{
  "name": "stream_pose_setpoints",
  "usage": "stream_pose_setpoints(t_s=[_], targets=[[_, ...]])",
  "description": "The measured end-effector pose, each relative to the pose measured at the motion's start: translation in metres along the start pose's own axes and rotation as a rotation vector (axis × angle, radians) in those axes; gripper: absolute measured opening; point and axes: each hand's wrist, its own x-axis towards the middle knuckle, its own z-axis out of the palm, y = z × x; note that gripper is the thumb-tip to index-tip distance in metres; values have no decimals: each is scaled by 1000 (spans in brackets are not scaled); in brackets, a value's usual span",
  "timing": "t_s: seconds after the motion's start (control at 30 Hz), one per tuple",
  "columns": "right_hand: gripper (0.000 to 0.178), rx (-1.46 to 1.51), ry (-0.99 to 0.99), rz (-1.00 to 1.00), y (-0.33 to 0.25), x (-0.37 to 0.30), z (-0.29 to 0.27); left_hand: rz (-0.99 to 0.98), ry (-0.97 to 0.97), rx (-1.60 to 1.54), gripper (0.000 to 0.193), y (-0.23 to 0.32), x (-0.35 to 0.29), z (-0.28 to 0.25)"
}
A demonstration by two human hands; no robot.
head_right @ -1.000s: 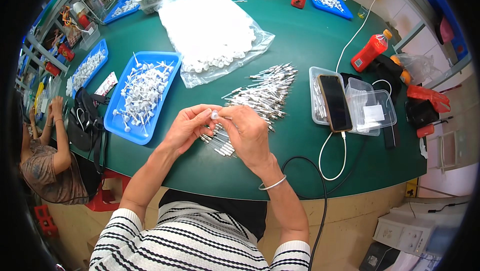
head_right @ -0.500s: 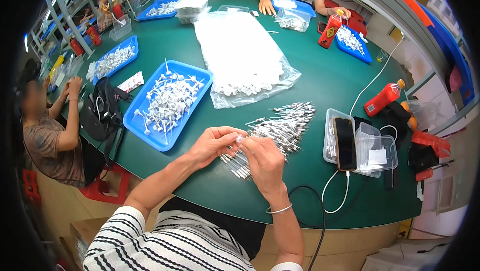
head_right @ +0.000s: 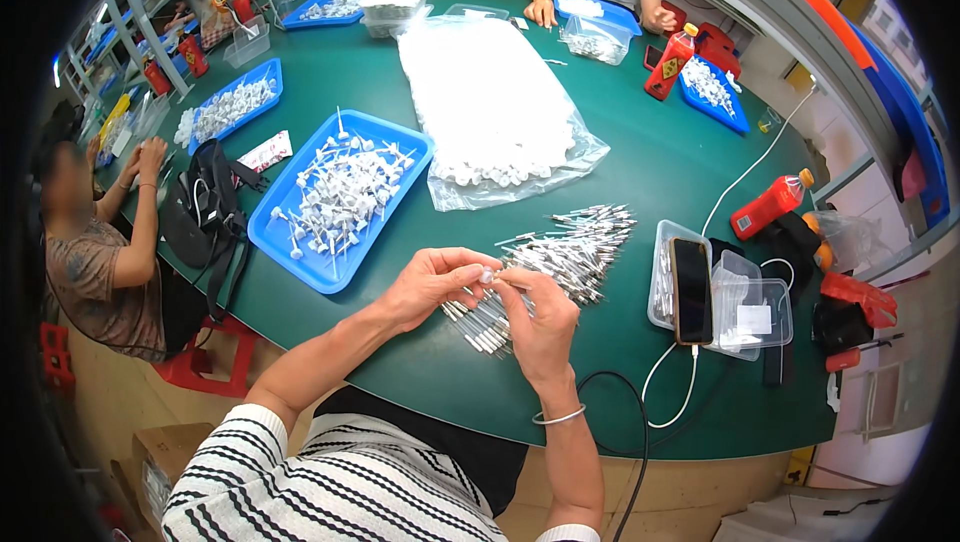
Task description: The person repeatedly picks small white plastic caps and metal rods from a green table, fits the caps onto the rods, and places the assembled units into a blue tray. The process is continuous and repetitive, with other workers visible in the background performing similar tasks.
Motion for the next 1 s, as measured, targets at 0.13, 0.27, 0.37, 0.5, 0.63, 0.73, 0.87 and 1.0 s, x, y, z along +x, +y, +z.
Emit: stream_pose_setpoints(t_s=[0.13, 0.27, 0.37, 0.5, 0.63, 0.73, 0.87, 1.0], targets=[[10, 56, -4, 95, 1, -2, 0, 0, -10, -1, 28, -4, 2, 0], [9, 177, -11, 172, 1, -1, 1, -30, -2, -38, 28, -2, 0, 0], [9, 159, -11, 148, 2, 0, 2, -25, 2, -28, 28, 2, 0, 1], [10, 181, -28, 199, 2, -1, 0, 1, 17, -38, 27, 3, 0, 2], [10, 365, -19, 266, 7, -4, 1, 47, 19, -24, 24, -5, 2, 3], [9, 319, 6, 266, 13, -3, 6, 83, 92, -33, 24, -8, 3, 2], [11, 415, -107, 362, 9, 2, -2, 35, 89, -64, 22, -4, 3, 0], [12, 372, -145, 415, 7, 4, -15, 91, 80, -14, 27, 0, 1, 7]])
